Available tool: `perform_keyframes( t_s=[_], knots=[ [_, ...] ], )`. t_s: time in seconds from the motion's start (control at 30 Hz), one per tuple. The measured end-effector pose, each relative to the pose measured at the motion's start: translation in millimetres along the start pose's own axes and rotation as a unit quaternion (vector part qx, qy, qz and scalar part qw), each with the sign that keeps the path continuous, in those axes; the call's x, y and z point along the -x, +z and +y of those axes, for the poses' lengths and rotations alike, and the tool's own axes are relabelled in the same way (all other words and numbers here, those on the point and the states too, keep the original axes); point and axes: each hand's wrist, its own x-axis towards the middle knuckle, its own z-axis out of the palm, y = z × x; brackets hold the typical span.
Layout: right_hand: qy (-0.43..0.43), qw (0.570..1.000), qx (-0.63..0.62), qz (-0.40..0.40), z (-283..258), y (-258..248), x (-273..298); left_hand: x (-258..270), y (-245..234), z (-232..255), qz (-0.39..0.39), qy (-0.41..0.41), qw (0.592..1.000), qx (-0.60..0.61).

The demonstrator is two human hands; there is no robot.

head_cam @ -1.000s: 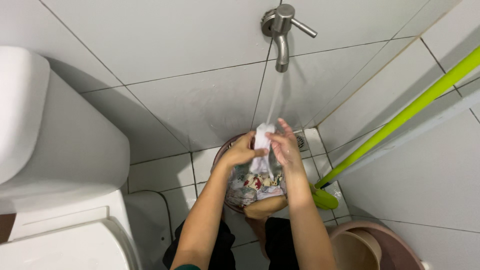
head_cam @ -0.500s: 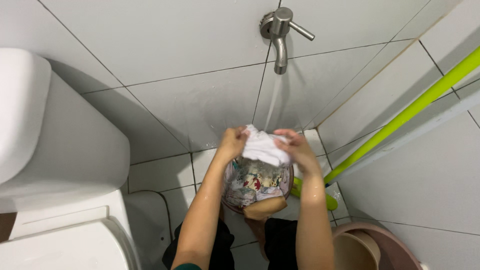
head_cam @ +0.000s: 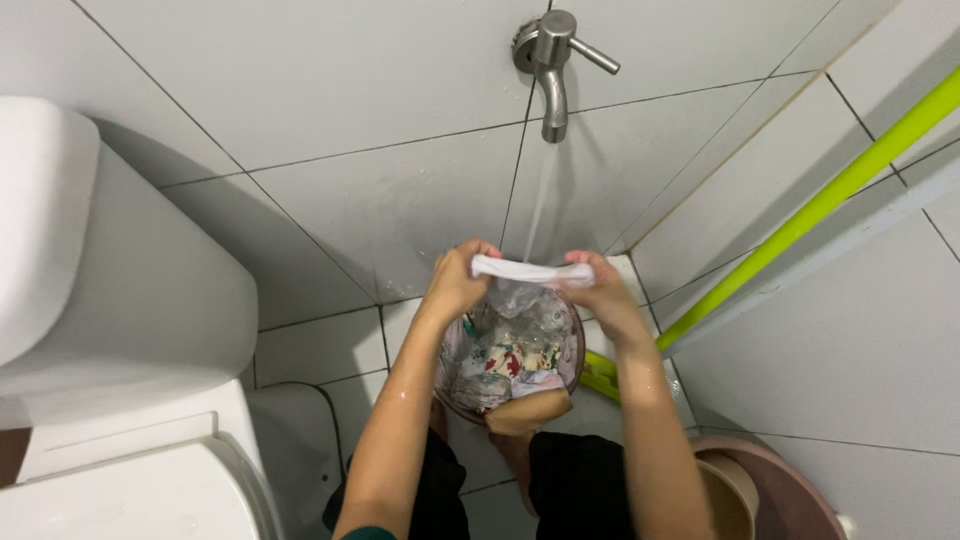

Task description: The person washes various pieces of clothing by hand under a running faucet, wringing out each item and placing it onto a toilet seat.

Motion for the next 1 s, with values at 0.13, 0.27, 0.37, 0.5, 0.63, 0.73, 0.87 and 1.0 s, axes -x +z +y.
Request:
perform_keyframes(
  t_s=[0.13, 0.27, 0.37, 0.5, 0.63, 0.73, 0.87, 1.0],
  knots=[
    [-0.053, 0.892, 0.440, 0.086, -21.6, 7.4, 12.0, -0.7, -8.5, 19.5, 0.032, 0.032, 0.998, 0.037],
    [0.003, 0.804, 0.594, 0.039, -62.3, -47.4, 16.7, -8.8, -40.1, 27.5, 0.065, 0.056, 0.994, 0.075],
    [-0.136, 0.791, 0.590, 0.081, -82.7, -64.2, 38.2, -13.4, -57.1, 25.4, 0.123, 0.129, 0.983, -0.047],
    [-0.255, 0.805, 0.509, 0.168, -89.6, -71.8, 33.0, -11.6, -64.8, 39.0, 0.118, 0.212, 0.970, -0.029],
    [-0.128, 0.987, 0.001, 0.095, -90.5, -72.7, 29.8, 0.1, -85.1, 76.2, 0.118, 0.203, 0.972, -0.010],
    [-0.186, 0.969, 0.038, 0.160, -97.3, -77.6, 31.1, 8.9, -100.8, 95.0, 0.139, 0.338, 0.925, -0.108],
    [-0.257, 0.845, 0.446, 0.143, -60.2, -93.5, 20.2, -0.5, -94.8, 73.9, 0.145, 0.376, 0.869, -0.287],
    [-0.122, 0.743, 0.649, 0.109, 79.5, -122.2, -23.8, -23.7, -67.7, 7.6, 0.041, 0.136, 0.887, -0.440]
  ],
)
